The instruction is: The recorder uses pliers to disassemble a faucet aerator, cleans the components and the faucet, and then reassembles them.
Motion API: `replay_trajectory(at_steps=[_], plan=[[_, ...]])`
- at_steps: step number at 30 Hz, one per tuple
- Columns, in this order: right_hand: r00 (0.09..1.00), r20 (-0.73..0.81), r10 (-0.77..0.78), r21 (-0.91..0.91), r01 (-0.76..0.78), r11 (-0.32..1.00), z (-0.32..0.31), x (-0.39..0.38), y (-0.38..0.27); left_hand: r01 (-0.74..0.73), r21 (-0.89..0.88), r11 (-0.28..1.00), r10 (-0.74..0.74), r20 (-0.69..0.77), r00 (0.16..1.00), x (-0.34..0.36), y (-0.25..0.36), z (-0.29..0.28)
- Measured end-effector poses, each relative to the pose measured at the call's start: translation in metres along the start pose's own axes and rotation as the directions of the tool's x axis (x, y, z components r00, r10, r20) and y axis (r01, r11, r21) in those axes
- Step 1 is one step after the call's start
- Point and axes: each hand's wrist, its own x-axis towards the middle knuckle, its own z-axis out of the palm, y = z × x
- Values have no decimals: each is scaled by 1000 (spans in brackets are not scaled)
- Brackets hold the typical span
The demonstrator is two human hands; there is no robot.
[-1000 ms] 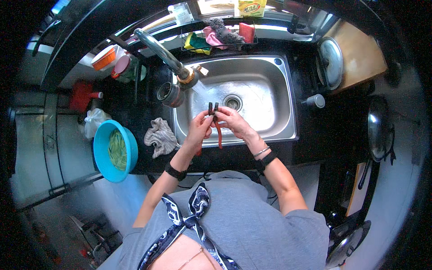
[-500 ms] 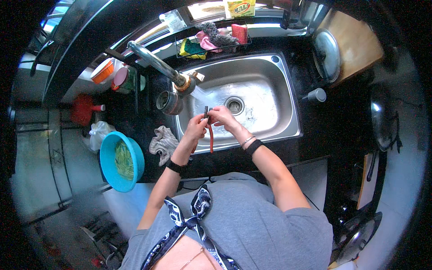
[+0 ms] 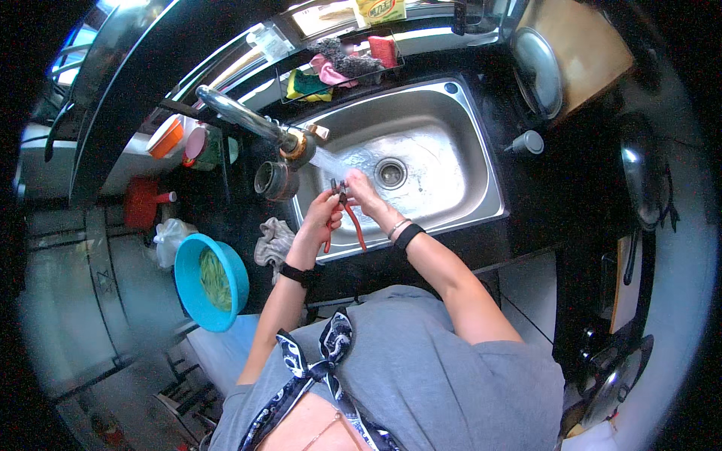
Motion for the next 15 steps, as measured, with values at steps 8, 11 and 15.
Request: replay_trajectory(at_steps=[8,11,15], plan=[[992,60,109,-356,-81,931,-6,-52,-8,53,-202,978,-29,119,992,37,8,-13],[1000,-22,2,-481,-13,876,-7,-62,-23,33,7,999,-32,-46,998,35,16,13],[953,-14,-303,-720,201,664,-13,-46,-18,-1,76,997,3,-30,1000,48,18,9]])
